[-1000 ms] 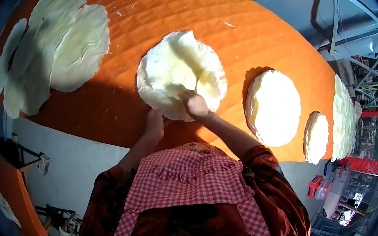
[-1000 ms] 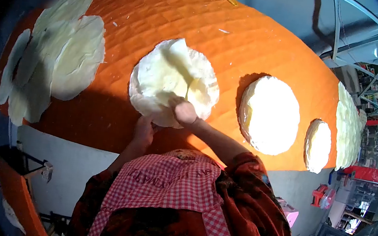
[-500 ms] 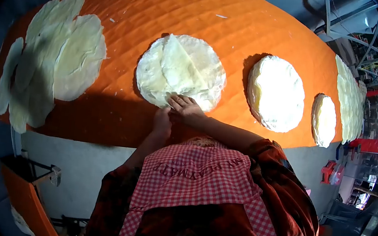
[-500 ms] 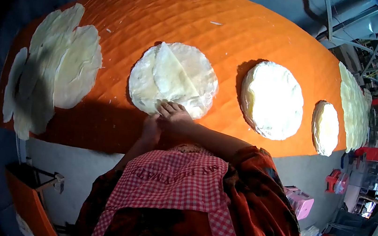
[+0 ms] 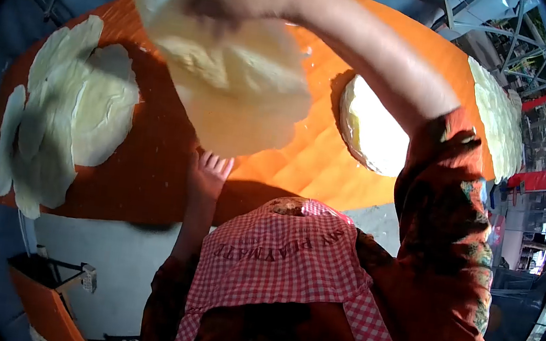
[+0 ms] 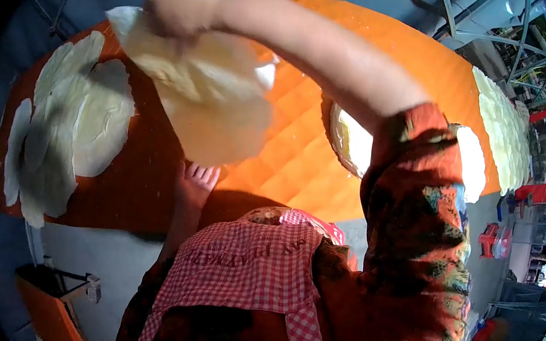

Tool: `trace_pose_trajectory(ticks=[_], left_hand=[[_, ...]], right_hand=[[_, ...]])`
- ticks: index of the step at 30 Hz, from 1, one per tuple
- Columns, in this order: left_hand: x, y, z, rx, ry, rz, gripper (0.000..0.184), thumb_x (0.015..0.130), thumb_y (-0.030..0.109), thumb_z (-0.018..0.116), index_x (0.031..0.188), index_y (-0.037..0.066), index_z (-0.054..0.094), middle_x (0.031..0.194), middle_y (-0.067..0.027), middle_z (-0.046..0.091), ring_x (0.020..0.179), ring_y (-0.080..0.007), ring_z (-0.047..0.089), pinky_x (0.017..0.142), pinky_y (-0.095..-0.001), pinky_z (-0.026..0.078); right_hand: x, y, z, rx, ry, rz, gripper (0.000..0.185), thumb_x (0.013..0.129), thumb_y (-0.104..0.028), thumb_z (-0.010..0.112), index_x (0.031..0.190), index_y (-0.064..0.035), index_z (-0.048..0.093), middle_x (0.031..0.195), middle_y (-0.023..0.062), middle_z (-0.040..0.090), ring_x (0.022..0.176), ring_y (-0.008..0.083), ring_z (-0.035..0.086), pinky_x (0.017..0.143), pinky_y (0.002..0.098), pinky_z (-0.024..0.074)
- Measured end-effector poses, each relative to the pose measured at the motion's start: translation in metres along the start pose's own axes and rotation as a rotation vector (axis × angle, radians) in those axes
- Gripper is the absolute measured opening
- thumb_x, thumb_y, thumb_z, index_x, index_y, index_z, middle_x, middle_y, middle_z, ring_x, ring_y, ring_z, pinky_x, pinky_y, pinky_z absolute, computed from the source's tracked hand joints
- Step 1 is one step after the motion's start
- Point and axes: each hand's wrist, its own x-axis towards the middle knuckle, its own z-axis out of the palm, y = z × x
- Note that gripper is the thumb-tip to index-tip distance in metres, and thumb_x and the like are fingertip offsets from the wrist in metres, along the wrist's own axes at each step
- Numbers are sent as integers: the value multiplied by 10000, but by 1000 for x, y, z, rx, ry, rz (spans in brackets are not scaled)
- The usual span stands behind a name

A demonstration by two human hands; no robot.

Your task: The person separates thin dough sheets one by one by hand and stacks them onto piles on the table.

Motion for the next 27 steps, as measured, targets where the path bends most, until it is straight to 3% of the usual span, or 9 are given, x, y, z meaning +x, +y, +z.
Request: trace_pose_trajectory(ticks=[5, 7, 10, 17, 19, 20, 21, 23, 27], left_hand=[[18, -19, 80, -172, -282, -92, 698, 886, 527, 451, 1400, 82, 293, 1478, -111, 240, 1348, -299, 237, 1105, -499, 187], [22, -15, 108, -94, -394, 5, 736, 883, 553, 435, 1417, 78, 258, 1485, -101, 236, 1353, -296, 236, 1108, -494, 176], [28, -2, 121, -28, -538, 90, 747, 886, 541, 433, 1435, 82, 219, 1488, -94, 230, 1358, -293, 221, 1111, -488, 173], [34, -11, 29, -29, -674, 24, 715, 909, 596, 281, 1453, 142, 193, 1498, -84, 216, 1368, -297, 198, 1099, -511, 176], [23, -14, 35, 10, -382, -55, 723, 916, 608, 200, 1457, 129, 169, 1509, -89, 179, 1368, -325, 186, 1098, -529, 165], [20, -16, 38, 33, -238, -96, 730, 919, 614, 160, 1459, 123, 156, 1515, -92, 161, 1368, -340, 180, 1097, -537, 160], [31, -16, 29, 226, -206, -72, 676, 947, 553, 200, 1451, 104, 178, 1499, -101, 212, 1353, -329, 227, 1093, -514, 195], [44, -17, 10, 739, -203, 12, 541, 955, 283, 443, 1386, -8, 293, 1377, -150, 406, 1243, -289, 417, 1029, -441, 352], [37, -27, 45, 723, 193, 73, 445, 899, 98, 487, 1318, -13, 387, 1289, -163, 485, 1132, -300, 516, 894, -464, 483]], right_hand=[[15, -4, -41, -482, -10, -330, 241, 826, -126, 590, 987, 48, 632, 814, 141, 660, 715, 200, 619, 636, 336, 504], [-10, 6, -36, 692, 134, 160, 222, 869, -119, 560, 948, 73, 639, 776, 111, 657, 682, 158, 597, 570, 320, 488], [-38, 90, 13, 921, 325, 425, 224, 697, -80, 740, 873, 41, 674, 797, 103, 669, 751, 170, 637, 685, 312, 521], [-209, 200, 219, 1372, 319, 839, 320, 817, -161, 612, 1042, 66, 631, 1095, 161, 618, 979, 243, 589, 849, 337, 471], [-257, 244, 298, 1333, 283, 1083, 339, 805, -207, 568, 1045, 14, 660, 991, 99, 650, 925, 225, 588, 808, 320, 459], [-260, 218, 295, 722, 143, 1038, 319, 809, -301, 584, 986, -64, 701, 890, 35, 657, 840, 168, 593, 735, 302, 469], [-260, 205, 292, 835, 195, 942, 307, 809, -373, 608, 920, -110, 723, 836, -8, 651, 790, 104, 586, 686, 289, 481], [-253, 206, 299, 663, 284, 935, 261, 788, -262, 638, 959, -69, 681, 895, 67, 661, 815, 166, 612, 726, 334, 493], [-229, 166, 215, 508, 564, 773, 321, 741, -112, 623, 1048, -20, 610, 916, 180, 662, 858, 294, 633, 775, 396, 493]])
